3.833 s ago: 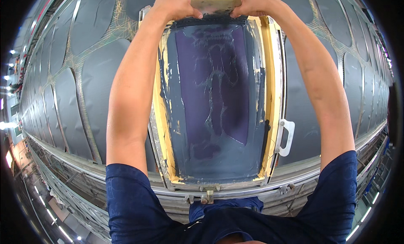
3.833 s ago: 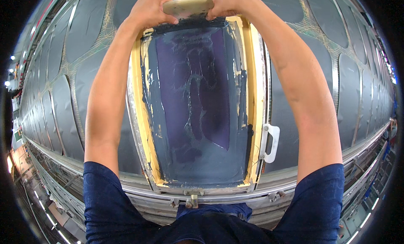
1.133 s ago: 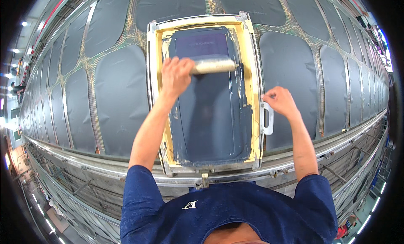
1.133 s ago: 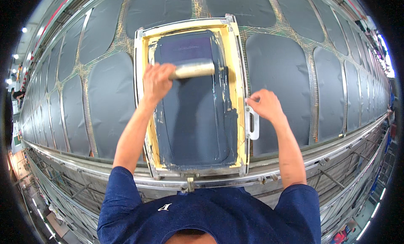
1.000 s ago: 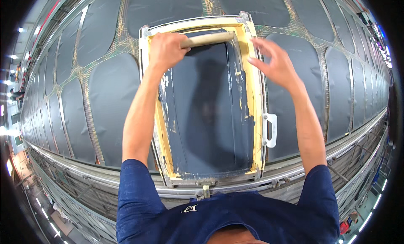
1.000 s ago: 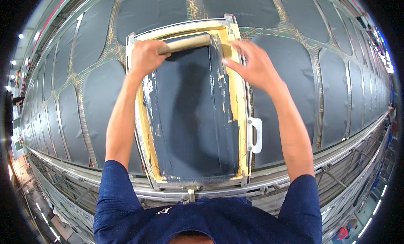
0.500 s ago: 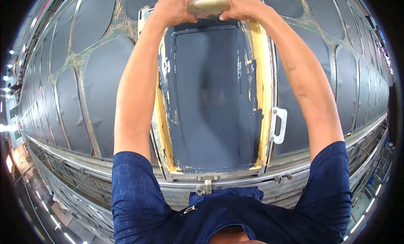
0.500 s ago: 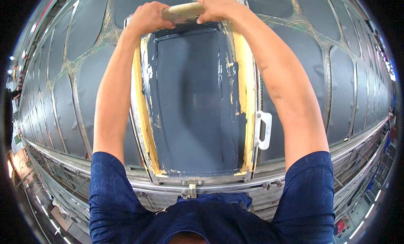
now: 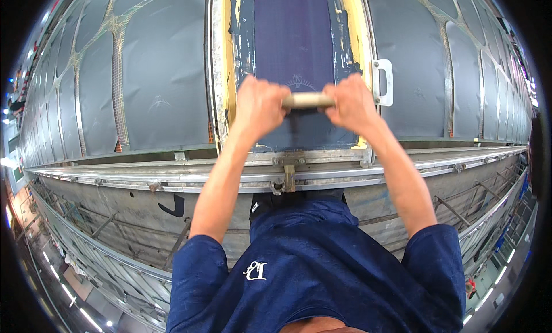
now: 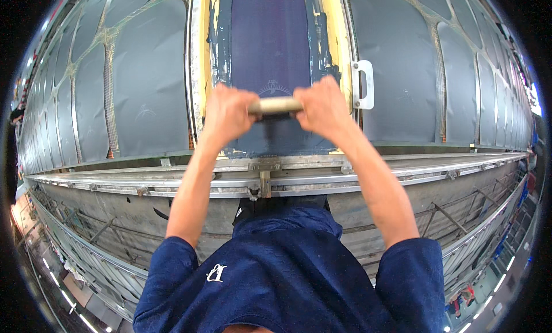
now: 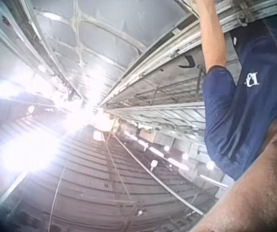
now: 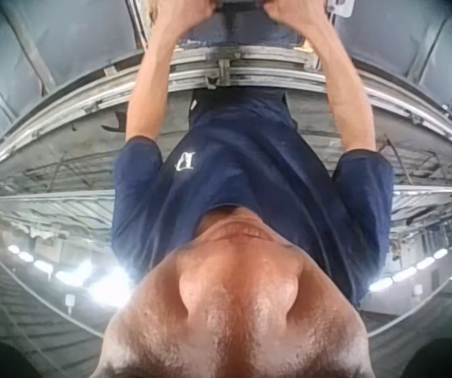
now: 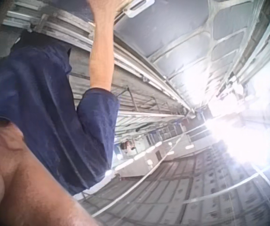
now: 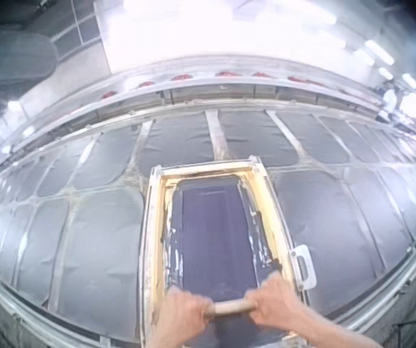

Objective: The person uses a squeegee to pull ink across a screen printing frame mounted on a large curved surface. They repeatedly lift and reposition the frame to cover different sections of the surface, maintaining consistent pressure and motion throughout.

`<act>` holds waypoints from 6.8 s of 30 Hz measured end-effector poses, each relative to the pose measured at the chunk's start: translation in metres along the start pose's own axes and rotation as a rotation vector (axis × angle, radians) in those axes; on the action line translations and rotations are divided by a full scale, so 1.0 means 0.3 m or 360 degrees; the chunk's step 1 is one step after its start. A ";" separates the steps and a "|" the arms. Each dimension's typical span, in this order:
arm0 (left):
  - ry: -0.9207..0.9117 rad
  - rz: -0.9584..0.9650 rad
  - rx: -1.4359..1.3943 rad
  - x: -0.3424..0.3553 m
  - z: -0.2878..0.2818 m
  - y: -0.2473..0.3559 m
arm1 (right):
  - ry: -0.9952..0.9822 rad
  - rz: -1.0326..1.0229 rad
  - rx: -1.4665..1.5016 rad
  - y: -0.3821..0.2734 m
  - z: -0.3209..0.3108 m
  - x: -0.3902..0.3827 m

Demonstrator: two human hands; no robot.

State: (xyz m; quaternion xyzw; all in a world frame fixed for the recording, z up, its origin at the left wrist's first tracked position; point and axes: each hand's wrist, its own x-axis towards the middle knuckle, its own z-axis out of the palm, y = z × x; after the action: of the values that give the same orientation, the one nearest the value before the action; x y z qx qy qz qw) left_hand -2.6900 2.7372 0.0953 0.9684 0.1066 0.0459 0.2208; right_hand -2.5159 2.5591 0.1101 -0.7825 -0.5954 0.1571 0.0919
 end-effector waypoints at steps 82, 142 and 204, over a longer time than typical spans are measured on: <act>0.0329 -0.0174 0.0207 -0.629 -0.347 -0.451 | 0.1199 0.1056 0.0969 -0.312 0.202 0.415; -0.0157 -0.0264 0.0166 -0.167 -0.587 -1.188 | 0.0044 -0.0015 0.0066 -0.745 0.158 1.109; 0.0123 -0.0037 0.0227 -0.842 -0.454 -0.848 | 0.0021 0.0106 0.0709 -0.995 0.257 0.556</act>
State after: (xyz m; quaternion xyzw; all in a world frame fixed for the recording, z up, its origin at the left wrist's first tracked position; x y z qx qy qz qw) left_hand -3.0016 2.9607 0.0957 0.9778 0.1292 0.0729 0.1477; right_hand -2.7727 2.7978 0.1141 -0.7631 -0.5193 0.2826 0.2611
